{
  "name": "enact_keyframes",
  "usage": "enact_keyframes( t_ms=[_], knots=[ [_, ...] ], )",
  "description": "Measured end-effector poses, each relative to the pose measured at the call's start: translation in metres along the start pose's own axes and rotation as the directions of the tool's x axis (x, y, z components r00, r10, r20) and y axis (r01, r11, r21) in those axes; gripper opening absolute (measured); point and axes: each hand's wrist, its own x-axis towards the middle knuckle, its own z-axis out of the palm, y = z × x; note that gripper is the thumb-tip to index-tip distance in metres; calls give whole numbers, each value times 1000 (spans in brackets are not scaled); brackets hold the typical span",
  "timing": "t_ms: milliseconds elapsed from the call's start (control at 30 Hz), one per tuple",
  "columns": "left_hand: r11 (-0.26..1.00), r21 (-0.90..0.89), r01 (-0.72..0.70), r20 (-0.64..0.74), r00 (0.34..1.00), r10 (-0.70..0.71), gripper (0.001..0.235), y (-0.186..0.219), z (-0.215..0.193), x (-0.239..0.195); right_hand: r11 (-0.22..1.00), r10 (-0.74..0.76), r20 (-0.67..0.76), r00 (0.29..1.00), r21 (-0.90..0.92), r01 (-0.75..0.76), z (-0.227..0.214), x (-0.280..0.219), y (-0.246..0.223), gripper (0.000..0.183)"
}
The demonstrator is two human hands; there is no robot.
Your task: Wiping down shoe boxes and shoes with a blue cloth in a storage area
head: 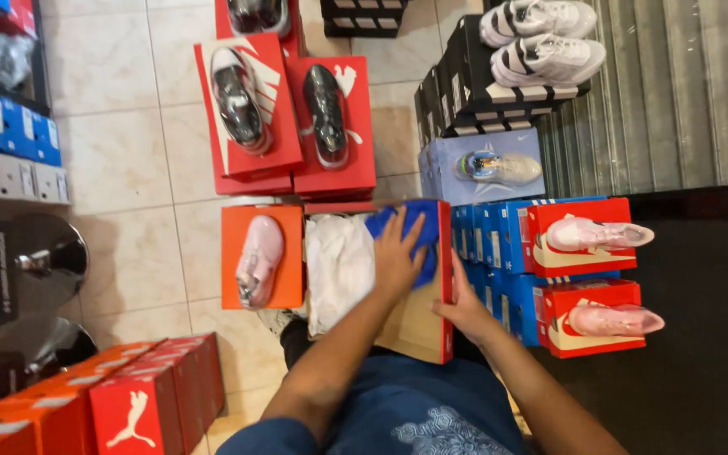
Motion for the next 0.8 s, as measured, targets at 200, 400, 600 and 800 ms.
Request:
enact_keyframes(
  t_ms=[200,400,600,800],
  knots=[
    [935,351,-49,27,999,42,67,9,21,-20,948,83,113,990,297,-113,-55,20,25,124],
    [906,350,-237,208,963,171,84,-18,41,-55,922,85,150,985,362,-134,-72,29,51,128],
    [881,465,88,-53,996,-71,70,-26,54,1,956,98,139,985,262,-132,-56,26,11,129],
    [864,279,-420,179,906,383,65,-30,50,-95,955,78,116,990,276,-107,-67,29,35,129]
  ],
)
